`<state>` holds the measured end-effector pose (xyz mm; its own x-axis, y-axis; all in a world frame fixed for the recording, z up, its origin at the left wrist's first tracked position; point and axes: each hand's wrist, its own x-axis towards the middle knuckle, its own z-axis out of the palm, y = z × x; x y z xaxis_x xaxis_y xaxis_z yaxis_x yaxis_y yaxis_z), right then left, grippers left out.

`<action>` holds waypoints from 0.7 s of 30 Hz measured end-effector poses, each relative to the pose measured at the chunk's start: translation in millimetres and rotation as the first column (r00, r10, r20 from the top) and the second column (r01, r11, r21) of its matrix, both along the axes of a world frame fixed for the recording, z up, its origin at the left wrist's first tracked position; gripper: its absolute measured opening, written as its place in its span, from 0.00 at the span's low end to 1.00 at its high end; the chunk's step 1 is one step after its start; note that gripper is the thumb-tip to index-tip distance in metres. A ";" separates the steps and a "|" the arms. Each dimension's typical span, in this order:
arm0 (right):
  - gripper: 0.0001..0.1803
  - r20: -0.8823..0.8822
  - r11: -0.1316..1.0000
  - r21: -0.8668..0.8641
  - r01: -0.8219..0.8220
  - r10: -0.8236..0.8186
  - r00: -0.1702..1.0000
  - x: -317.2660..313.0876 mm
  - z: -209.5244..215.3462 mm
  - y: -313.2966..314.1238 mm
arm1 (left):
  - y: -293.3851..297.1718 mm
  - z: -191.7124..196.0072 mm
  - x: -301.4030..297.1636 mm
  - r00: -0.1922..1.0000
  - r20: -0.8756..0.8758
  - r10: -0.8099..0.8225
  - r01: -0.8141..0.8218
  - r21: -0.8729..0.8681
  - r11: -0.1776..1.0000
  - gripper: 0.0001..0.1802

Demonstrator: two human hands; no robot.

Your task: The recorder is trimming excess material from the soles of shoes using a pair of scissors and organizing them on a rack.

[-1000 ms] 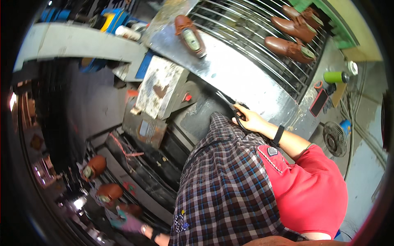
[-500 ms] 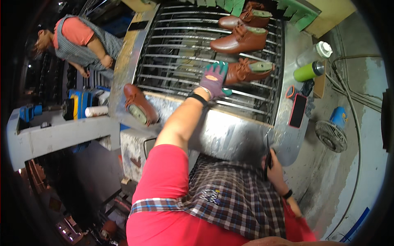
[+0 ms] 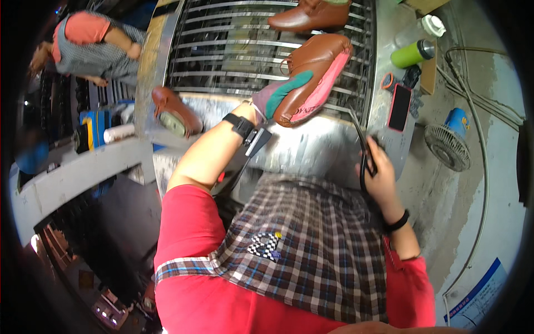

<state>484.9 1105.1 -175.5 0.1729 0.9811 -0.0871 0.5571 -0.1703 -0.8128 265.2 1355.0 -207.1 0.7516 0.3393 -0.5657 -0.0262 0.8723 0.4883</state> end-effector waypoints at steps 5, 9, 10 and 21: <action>0.34 0.444 0.857 0.197 -0.475 0.354 0.823 -27.8 66.5 17.0 | -113.6 39.5 -75.4 0.932 0.245 0.268 -0.294 0.078 0.952 0.30; 0.33 0.629 0.713 0.155 -0.684 0.463 0.625 -66.7 119.4 13.9 | -174.2 79.9 -144.6 0.760 0.489 0.428 -0.386 -0.190 0.903 0.31; 0.33 0.639 0.700 0.153 -0.697 0.468 0.611 -68.3 122.1 12.0 | -183.2 77.7 -148.2 0.748 0.500 0.436 -0.399 -0.187 0.898 0.31; 0.31 0.657 0.595 0.073 -0.800 0.575 0.488 -64.6 123.0 1.2 | -222.2 91.1 -152.8 0.878 0.291 0.379 -0.363 -0.111 0.925 0.33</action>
